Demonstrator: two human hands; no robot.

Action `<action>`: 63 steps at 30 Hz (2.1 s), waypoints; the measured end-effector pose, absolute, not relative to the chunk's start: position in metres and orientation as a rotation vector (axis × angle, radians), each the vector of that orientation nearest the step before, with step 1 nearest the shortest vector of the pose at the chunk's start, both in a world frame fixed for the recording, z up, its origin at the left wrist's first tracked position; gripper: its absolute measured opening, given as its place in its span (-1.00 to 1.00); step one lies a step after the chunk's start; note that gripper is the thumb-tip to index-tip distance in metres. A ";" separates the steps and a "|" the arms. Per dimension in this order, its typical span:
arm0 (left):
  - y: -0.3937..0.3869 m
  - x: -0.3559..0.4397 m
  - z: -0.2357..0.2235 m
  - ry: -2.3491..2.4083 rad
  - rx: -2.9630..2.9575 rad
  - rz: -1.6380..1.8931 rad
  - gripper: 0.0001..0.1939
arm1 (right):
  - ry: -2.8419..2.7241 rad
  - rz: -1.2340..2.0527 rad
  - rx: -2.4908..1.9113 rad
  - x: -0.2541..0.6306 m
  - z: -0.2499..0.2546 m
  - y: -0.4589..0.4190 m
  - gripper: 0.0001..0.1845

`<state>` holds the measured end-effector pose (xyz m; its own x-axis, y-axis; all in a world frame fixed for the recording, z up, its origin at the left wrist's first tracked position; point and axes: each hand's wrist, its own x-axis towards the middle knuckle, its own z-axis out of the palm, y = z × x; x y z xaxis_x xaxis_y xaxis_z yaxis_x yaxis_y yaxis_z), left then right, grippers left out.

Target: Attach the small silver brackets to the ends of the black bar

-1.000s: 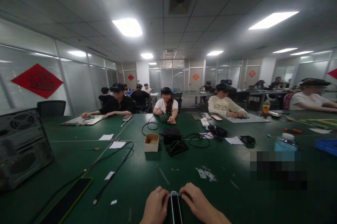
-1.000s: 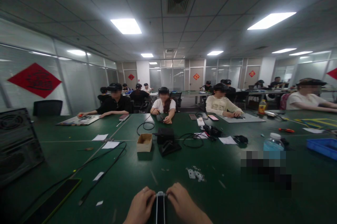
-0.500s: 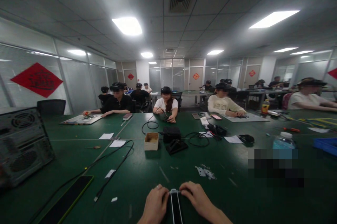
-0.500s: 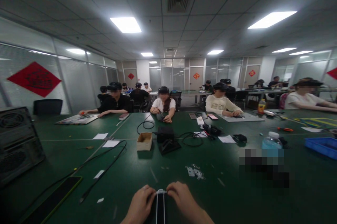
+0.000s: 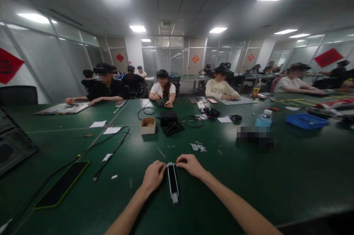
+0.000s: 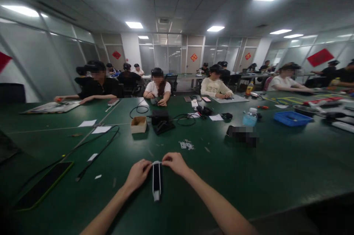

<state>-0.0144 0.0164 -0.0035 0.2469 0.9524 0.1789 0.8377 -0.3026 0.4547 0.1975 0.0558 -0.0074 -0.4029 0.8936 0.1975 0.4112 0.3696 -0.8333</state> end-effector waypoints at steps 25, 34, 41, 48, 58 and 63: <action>0.026 -0.013 -0.003 1.520 2.368 0.650 -0.61 | -2.312 0.571 -0.940 0.211 -0.011 0.065 -0.61; 0.030 -0.020 -0.008 1.474 2.349 0.666 -0.61 | -1.354 -0.276 -1.486 0.404 -0.013 0.107 -0.64; 0.032 -0.017 -0.006 1.484 2.334 0.662 -0.59 | -0.707 -0.373 -2.065 0.539 -0.034 0.105 -0.09; 0.030 -0.010 0.001 1.537 2.304 0.607 -0.59 | -0.769 -0.141 -2.126 0.554 -0.040 0.116 0.04; 0.029 -0.010 0.004 1.528 2.302 0.620 -0.60 | -0.712 -0.076 -1.980 0.573 -0.040 0.110 -0.49; 0.029 -0.010 0.005 1.521 2.303 0.616 -0.60 | -0.673 -0.081 -1.964 0.575 -0.042 0.113 -0.53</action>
